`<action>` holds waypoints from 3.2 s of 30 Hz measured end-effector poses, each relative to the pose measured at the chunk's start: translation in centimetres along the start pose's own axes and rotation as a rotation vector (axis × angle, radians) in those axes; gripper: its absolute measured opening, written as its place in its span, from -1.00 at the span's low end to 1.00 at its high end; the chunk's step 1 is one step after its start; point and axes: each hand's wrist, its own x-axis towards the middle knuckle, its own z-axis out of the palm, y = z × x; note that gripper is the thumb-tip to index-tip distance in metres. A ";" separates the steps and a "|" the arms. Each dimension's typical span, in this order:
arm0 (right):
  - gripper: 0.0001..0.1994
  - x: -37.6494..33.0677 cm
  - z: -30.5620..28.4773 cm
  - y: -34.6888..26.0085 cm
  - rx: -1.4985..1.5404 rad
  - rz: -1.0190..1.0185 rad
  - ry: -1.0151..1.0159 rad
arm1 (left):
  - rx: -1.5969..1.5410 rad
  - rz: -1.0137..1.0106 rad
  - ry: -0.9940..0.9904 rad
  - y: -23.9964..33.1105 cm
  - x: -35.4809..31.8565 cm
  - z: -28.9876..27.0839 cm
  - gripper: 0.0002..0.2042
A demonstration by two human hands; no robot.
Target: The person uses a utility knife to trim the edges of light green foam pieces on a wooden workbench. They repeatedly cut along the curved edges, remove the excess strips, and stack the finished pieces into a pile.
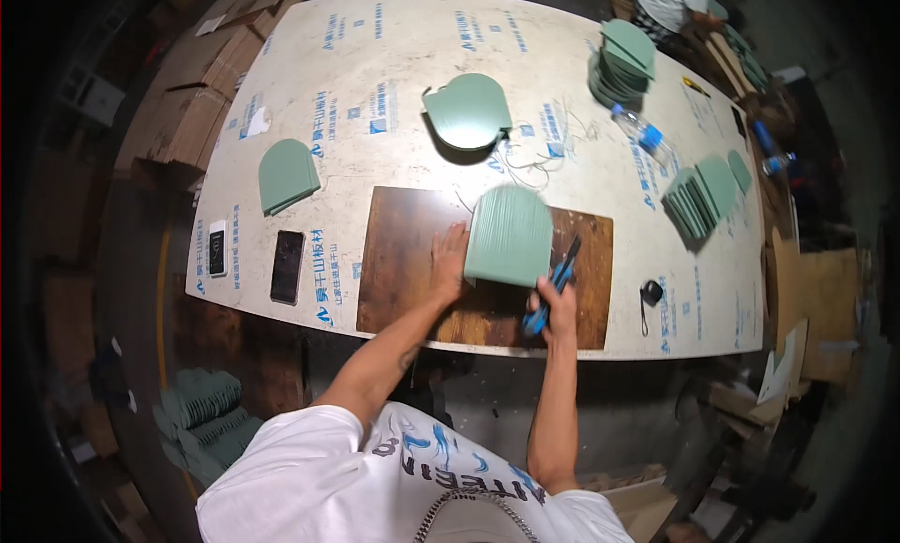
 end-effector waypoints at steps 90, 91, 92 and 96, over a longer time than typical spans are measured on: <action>-0.77 -20.9 -0.6 10.4 -0.870 0.513 0.227 | 0.248 0.363 -0.293 9.2 -10.2 -1.9 -0.44; -0.77 -21.1 -0.9 10.8 -0.910 0.493 0.216 | 0.258 0.357 -0.285 9.1 -10.2 -1.8 -0.43; -0.76 -21.4 -1.3 11.5 -0.946 0.469 0.207 | 0.252 0.357 -0.293 9.1 -10.1 -1.8 -0.43; -0.75 -22.5 -1.4 11.7 -0.926 0.478 0.211 | 0.262 0.346 -0.315 9.0 -10.1 -1.9 -0.42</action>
